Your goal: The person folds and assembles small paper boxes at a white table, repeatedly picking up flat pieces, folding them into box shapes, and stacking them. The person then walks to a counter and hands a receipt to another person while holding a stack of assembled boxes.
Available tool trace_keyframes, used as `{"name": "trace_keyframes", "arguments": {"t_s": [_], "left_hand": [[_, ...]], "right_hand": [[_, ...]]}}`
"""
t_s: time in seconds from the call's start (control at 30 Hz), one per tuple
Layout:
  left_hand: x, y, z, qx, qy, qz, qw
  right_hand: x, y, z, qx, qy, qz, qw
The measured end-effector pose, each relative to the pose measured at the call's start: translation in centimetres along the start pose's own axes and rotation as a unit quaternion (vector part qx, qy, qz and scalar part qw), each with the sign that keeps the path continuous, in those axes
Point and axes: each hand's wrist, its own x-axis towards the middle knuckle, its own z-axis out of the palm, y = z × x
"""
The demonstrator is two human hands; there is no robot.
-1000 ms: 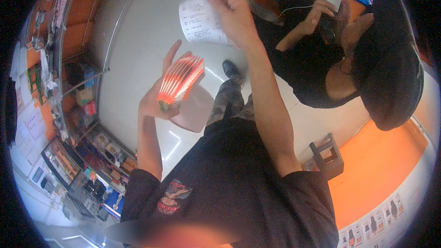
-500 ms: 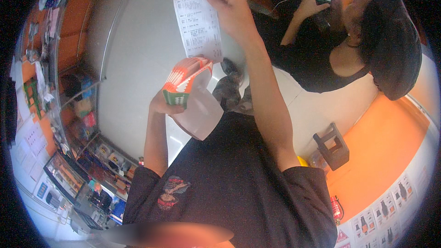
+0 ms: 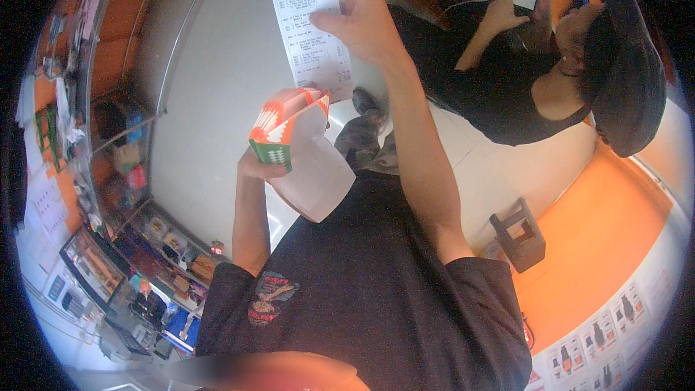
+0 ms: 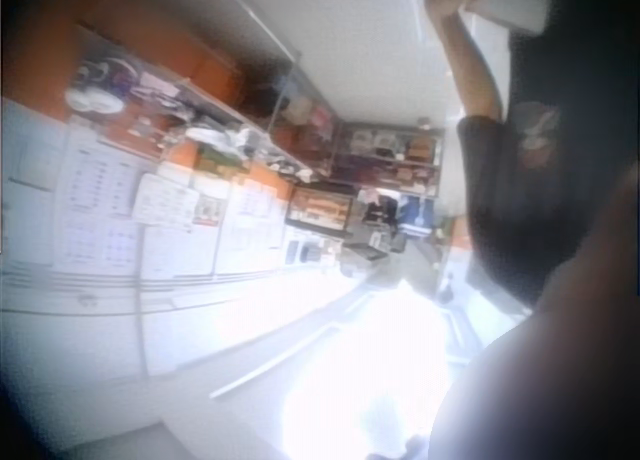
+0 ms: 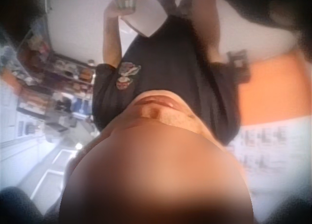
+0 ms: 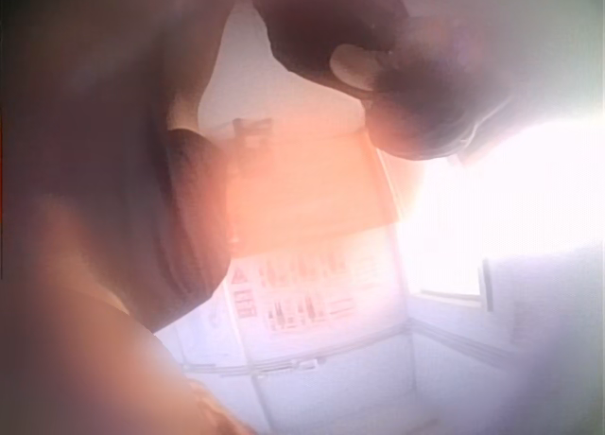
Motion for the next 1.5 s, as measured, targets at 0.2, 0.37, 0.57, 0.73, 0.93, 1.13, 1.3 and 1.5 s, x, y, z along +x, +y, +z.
{"name": "trace_keyframes", "arguments": {"t_s": [0.2, 0.37, 0.57, 0.73, 0.93, 1.13, 1.3, 1.5], "left_hand": [[-1.2, 0.0, 0.3, -0.032, 0.021, -0.001, 0.999], [-1.5, -0.7, 0.7, -0.06, 0.039, 0.008, 0.997], [-0.6, -2.0, 0.8, -0.044, 0.005, 0.035, 0.998], [-0.3, -3.0, 0.8, -0.025, -0.013, 0.087, 0.996], [-1.2, -4.4, 2.0, -0.052, 0.008, 0.078, 0.996], [-1.3, -4.7, 2.9, -0.054, 0.021, 0.098, 0.993], [-1.3, -4.3, 3.3, -0.047, 0.028, 0.109, 0.992], [-1.6, -3.1, 3.2, -0.023, 0.022, 0.131, 0.991]], "right_hand": [[0.1, -0.5, 1.2, 0.008, -0.008, 0.01, 1.0], [0.1, -1.0, 1.8, 0.011, -0.018, -0.01, 1.0], [0.1, -0.4, 2.4, 0.042, 0.006, -0.04, 0.998], [0.2, 0.1, 2.0, 0.013, 0.01, -0.04, 0.999], [0.8, -0.8, 2.4, -0.017, 0.0, -0.043, 0.999], [0.9, -1.9, 3.6, -0.006, -0.011, -0.045, 0.999], [1.6, -2.2, 3.7, -0.02, -0.005, -0.044, 0.999], [1.8, -2.5, 4.1, 0.058, -0.001, -0.032, 0.998]]}}
